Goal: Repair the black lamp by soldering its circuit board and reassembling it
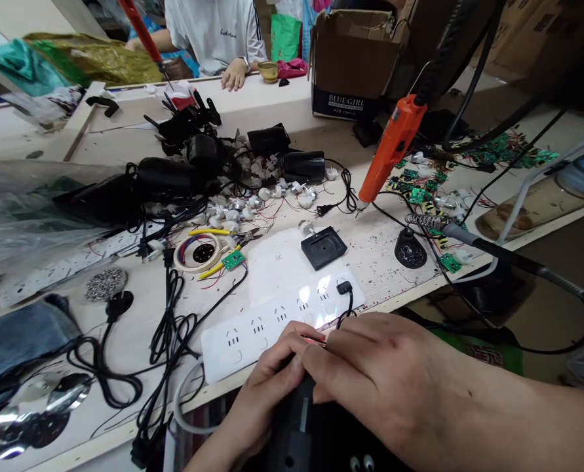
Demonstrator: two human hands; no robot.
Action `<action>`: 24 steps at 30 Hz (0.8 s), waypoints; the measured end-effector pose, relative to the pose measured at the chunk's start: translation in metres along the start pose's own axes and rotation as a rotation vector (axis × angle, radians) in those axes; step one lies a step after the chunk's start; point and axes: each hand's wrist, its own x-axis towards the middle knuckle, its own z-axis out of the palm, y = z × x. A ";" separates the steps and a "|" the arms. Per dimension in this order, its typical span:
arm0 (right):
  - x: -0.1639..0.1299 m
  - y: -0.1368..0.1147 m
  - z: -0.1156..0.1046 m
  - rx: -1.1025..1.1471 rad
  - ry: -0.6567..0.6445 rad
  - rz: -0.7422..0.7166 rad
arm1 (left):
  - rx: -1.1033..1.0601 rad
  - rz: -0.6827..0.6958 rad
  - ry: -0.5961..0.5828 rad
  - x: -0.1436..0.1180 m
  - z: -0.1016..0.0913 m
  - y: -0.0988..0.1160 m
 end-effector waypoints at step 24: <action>0.000 0.003 -0.003 -0.049 0.040 -0.071 | -0.091 0.004 0.026 0.002 0.001 -0.003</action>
